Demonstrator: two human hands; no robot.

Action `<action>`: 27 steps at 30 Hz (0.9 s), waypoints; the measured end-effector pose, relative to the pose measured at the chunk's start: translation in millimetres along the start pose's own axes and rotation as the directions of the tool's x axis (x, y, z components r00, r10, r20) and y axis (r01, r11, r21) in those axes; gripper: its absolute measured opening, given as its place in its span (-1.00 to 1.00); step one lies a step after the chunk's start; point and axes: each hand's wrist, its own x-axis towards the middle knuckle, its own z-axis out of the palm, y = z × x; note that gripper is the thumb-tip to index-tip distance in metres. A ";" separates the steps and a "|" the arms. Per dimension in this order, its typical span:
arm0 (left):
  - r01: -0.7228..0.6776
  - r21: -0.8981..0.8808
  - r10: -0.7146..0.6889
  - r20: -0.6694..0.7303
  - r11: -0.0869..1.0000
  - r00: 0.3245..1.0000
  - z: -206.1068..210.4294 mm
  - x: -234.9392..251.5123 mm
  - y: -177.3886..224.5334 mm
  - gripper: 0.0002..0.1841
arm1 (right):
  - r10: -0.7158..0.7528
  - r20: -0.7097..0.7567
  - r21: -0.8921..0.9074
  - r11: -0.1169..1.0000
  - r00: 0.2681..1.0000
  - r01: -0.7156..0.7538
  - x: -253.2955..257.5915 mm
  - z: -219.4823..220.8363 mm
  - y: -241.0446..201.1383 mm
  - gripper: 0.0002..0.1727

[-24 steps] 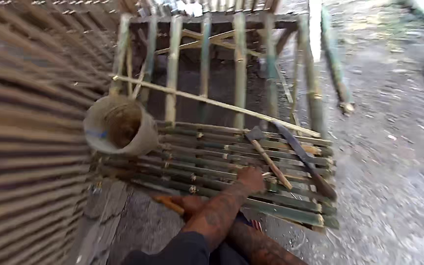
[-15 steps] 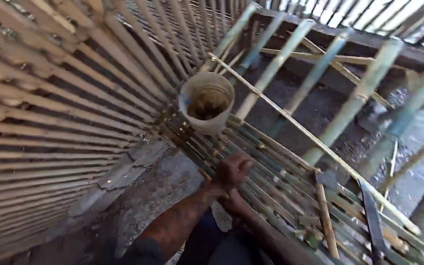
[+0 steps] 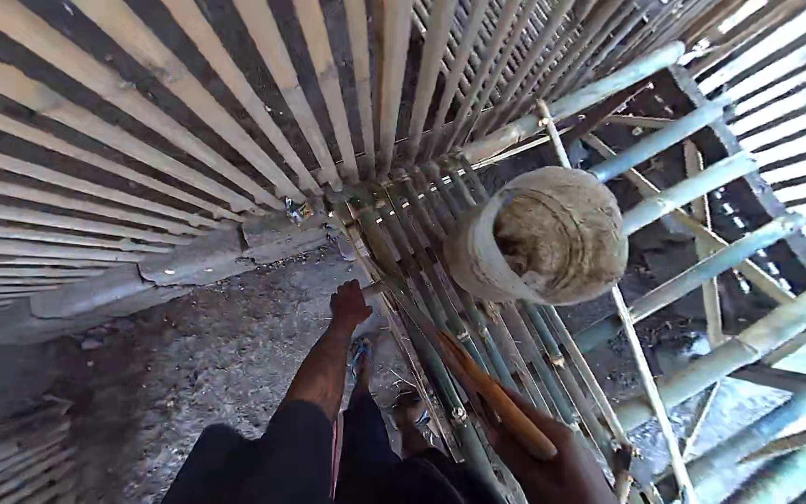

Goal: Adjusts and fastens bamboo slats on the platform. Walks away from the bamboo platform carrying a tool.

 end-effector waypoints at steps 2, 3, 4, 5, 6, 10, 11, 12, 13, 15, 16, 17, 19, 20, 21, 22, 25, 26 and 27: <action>-0.028 0.044 0.023 0.103 0.999 0.994 1.1 28.7 7.6 -0.09 | 0.031 0.012 -0.091 0.995 0.999 -0.029 10.3 -0.4 -27.0 -0.36; -0.042 0.053 0.034 0.149 0.998 0.988 2.4 38.2 10.6 -0.16 | 0.038 0.022 -0.116 0.993 0.999 -0.036 15.6 0.3 -38.9 -0.37; -0.050 0.046 0.041 0.183 0.998 0.982 3.8 45.4 12.6 -0.24 | 0.049 0.037 -0.122 0.992 0.998 -0.044 20.6 1.0 -49.8 -0.37; -0.047 0.024 0.041 0.204 0.999 0.978 4.4 50.9 13.6 -0.31 | 0.062 0.053 -0.121 0.991 0.997 -0.055 25.6 1.7 -60.0 -0.38; -0.036 -0.003 0.036 0.210 0.999 0.977 4.2 55.2 13.5 -0.37 | 0.076 0.071 -0.115 0.991 0.995 -0.067 30.0 2.7 -69.1 -0.38; -0.011 -0.055 0.023 0.224 0.998 0.974 2.9 62.1 11.1 -0.40 | 0.152 0.089 -0.103 0.984 0.984 -0.143 41.5 8.4 -92.6 -0.38; -0.007 -0.062 0.022 0.233 0.998 0.972 2.3 63.4 10.3 -0.42 | 0.179 0.094 -0.091 0.981 0.979 -0.170 45.1 9.3 -94.3 -0.38; -0.003 -0.068 0.019 0.239 0.998 0.971 1.6 64.8 9.5 -0.46 | 0.204 0.103 -0.082 0.977 0.974 -0.196 49.7 9.8 -95.0 -0.38; -0.005 -0.068 0.021 0.246 0.998 0.969 1.2 66.6 9.2 -0.49 | 0.214 0.104 -0.086 0.975 0.971 -0.206 54.8 10.9 -92.8 -0.39; -0.015 -0.062 0.031 0.264 0.998 0.964 3.2 67.6 10.2 -0.52 | 0.213 0.085 -0.168 0.966 0.973 -0.197 66.8 18.9 -74.4 -0.38; -0.017 -0.062 0.033 0.268 0.998 0.963 3.8 68.0 10.2 -0.53 | 0.194 0.045 -0.218 0.959 0.980 -0.180 78.1 28.7 -59.3 -0.38; -0.017 -0.061 0.032 0.267 0.998 0.963 2.5 69.4 9.7 -0.53 | 0.167 0.004 -0.235 0.959 0.986 -0.161 94.4 40.3 -45.0 -0.38; -0.006 -0.067 0.023 0.263 0.998 0.965 1.7 71.6 9.4 -0.53 | 0.166 -0.033 -0.197 0.966 0.986 -0.169 135.5 59.2 -25.6 -0.43; 0.001 -0.067 0.016 0.259 0.998 0.966 3.1 71.3 9.7 -0.54 | 0.188 -0.023 -0.152 0.970 0.982 -0.189 153.4 64.7 -22.8 -0.47; 0.009 -0.065 0.007 0.250 0.998 0.968 3.9 72.0 9.4 -0.56 | 0.191 -0.018 -0.119 0.974 0.981 -0.192 165.5 68.5 -21.8 -0.51; 0.014 -0.064 0.002 0.242 0.998 0.970 4.0 73.7 8.6 -0.59 | 0.179 -0.020 -0.093 0.979 0.984 -0.180 170.1 70.3 -19.8 -0.52; 0.023 -0.081 -0.003 0.248 0.996 0.969 10.3 72.7 10.0 -0.60 | 0.175 -0.019 -0.073 0.982 0.984 -0.176 138.7 56.3 -22.0 -0.50; 0.027 -0.088 -0.004 0.244 0.996 0.970 2.5 79.5 8.7 -0.57 | 0.159 -0.011 -0.095 0.983 0.987 -0.159 125.2 47.6 -30.3 -0.46; 0.031 -0.102 -0.005 0.249 0.994 0.969 1.1 78.7 7.5 -0.57 | 0.166 0.003 -0.120 0.979 0.986 -0.165 101.8 37.5 -40.8 -0.44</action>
